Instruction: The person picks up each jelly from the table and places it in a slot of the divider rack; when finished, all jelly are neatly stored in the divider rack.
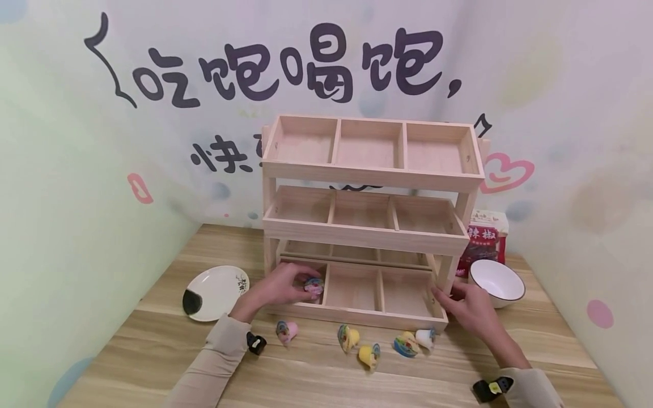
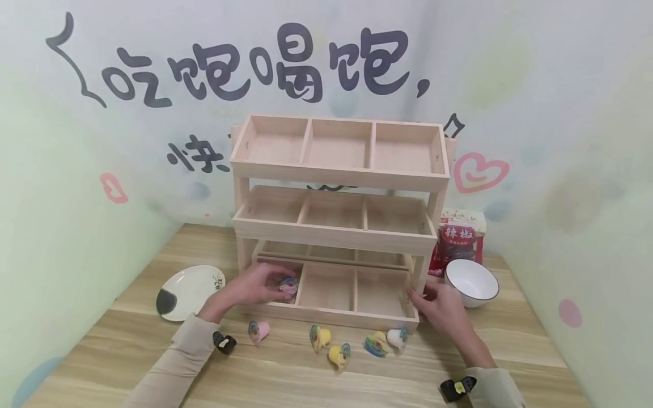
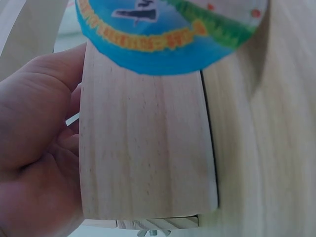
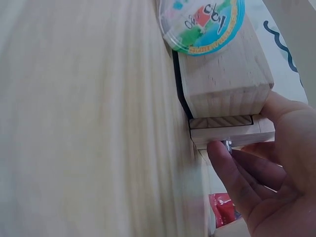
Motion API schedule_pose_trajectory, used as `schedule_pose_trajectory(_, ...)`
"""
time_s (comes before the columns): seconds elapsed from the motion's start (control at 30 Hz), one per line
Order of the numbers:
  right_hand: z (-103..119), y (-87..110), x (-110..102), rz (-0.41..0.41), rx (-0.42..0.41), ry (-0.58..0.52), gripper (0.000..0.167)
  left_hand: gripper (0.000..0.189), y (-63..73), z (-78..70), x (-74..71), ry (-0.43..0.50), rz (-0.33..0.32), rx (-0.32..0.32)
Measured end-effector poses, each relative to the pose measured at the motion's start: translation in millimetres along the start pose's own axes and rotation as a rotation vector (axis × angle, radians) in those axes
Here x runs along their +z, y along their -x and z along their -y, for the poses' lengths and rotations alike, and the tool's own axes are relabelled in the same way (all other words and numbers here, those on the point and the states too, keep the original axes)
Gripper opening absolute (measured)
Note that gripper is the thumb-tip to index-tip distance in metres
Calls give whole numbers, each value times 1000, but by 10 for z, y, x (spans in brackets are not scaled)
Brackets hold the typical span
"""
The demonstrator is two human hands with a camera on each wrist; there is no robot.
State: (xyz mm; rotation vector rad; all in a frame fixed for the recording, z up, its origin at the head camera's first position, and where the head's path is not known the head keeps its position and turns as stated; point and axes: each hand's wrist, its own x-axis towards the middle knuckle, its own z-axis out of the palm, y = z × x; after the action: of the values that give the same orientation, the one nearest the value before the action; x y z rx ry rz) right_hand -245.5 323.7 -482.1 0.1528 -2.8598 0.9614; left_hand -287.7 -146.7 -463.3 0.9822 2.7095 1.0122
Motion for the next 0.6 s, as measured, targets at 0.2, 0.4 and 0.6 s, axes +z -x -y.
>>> schedule_pose_trajectory(0.2, -12, -7, 9, -10, -3, 7, 60, 44, -10, -1, 11, -6, 14, -12)
schedule_pose_trajectory(0.4, -22, -12, 8, -12, -7, 0, 58, 46, 8, -29, -18, -66, 20, 18)
schedule_pose_trajectory(0.6, -30, -17, 23, -8, 5, -7, 59, 48, 118, -107, -125, 27, 8, 20)
